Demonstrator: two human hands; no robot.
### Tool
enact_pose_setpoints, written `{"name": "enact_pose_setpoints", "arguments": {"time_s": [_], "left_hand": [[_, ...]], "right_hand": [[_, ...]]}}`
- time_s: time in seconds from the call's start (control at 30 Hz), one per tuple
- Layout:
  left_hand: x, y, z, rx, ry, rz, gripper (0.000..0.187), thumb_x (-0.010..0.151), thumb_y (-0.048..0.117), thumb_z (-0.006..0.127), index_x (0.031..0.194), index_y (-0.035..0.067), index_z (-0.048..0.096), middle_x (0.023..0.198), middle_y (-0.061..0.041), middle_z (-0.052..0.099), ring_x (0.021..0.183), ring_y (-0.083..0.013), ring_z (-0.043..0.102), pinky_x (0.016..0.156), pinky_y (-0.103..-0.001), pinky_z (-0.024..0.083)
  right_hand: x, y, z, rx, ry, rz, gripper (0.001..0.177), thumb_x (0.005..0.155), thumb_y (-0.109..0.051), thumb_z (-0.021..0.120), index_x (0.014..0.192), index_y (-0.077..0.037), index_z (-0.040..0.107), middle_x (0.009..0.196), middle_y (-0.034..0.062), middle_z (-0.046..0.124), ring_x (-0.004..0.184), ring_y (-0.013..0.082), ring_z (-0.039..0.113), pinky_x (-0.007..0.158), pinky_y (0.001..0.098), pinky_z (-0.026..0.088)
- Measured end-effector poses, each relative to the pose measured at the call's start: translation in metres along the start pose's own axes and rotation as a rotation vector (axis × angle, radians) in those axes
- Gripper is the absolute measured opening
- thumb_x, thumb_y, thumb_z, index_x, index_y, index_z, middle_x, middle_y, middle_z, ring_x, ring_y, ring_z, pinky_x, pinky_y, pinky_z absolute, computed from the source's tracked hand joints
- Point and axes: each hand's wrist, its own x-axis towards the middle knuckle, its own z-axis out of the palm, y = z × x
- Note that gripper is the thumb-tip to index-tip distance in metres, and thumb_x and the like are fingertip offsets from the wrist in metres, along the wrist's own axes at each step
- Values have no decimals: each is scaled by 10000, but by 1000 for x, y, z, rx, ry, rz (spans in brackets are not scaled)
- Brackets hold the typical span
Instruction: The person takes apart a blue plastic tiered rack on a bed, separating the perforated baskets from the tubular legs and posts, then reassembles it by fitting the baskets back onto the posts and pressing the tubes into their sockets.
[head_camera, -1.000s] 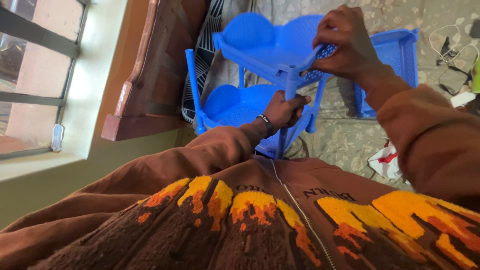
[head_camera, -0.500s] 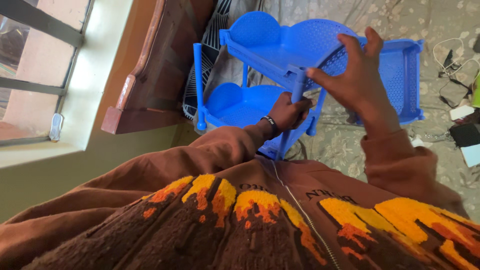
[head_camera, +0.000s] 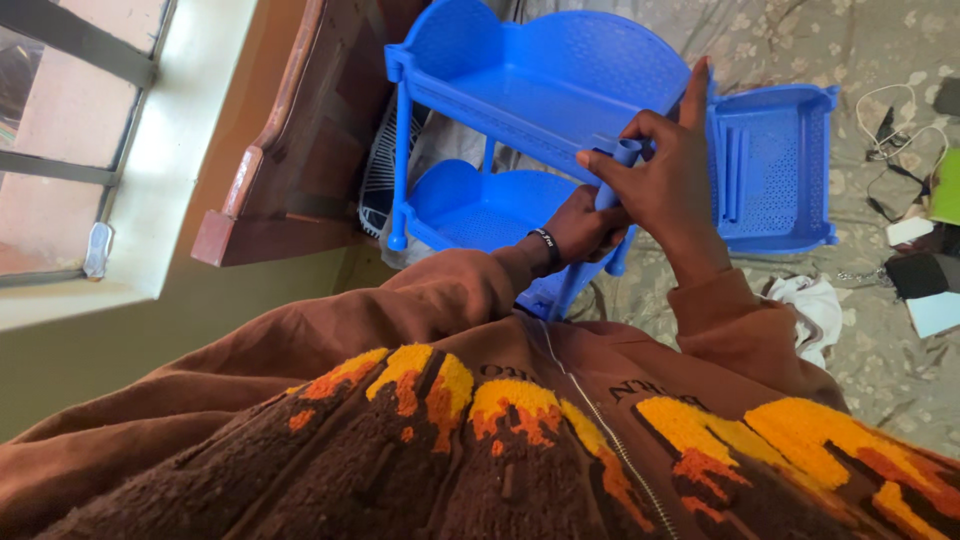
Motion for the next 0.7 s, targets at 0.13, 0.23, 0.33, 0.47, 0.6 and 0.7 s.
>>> {"name": "enact_pose_setpoints", "arguments": {"time_s": [0.13,0.23,0.33,0.47,0.6,0.7], "left_hand": [[0,-2,1,103,73,65,241,831,181,641,630,68,571,552,-45,565,427,-136,493,412,-318,365],[3,-7,-1,150,111,57,273,824,173,633,593,49,556,545,-54,565,438,-137,486,423,-316,359],[4,-9,-3,181,98,94,291,836,189,621,589,47,562,535,-51,563,435,-134,493,427,-310,361],[3,-9,0,68,-6,48,298,870,220,614,626,62,550,511,-51,520,385,-153,467,385,-327,338],[1,-4,2,140,14,72,354,897,274,649,630,55,572,526,-49,547,403,-153,501,403,-328,375],[-3,-1,4,182,13,93,394,914,298,648,616,50,576,511,-54,550,404,-152,510,409,-326,386]], "right_hand": [[-5,-1,8,-74,112,-71,464,801,-298,1050,862,-20,683,1687,390,128,1368,383,635,929,378,570],[-12,-7,13,-166,208,-152,382,784,-205,1013,811,-2,691,1621,361,159,1452,451,520,1056,397,565],[-8,-10,13,-162,177,-75,413,790,-241,1030,811,1,696,1675,309,332,1356,371,619,1032,386,561],[-1,-7,0,-39,65,-35,417,755,-244,1000,818,8,675,1601,231,499,1281,343,659,881,367,567],[-5,-5,-2,-29,96,-105,406,782,-235,1015,832,1,688,1526,210,578,1307,340,648,901,364,589],[-4,-7,-3,-77,110,-105,413,761,-238,1029,836,-6,695,1472,185,616,1239,309,669,862,363,580]]}}
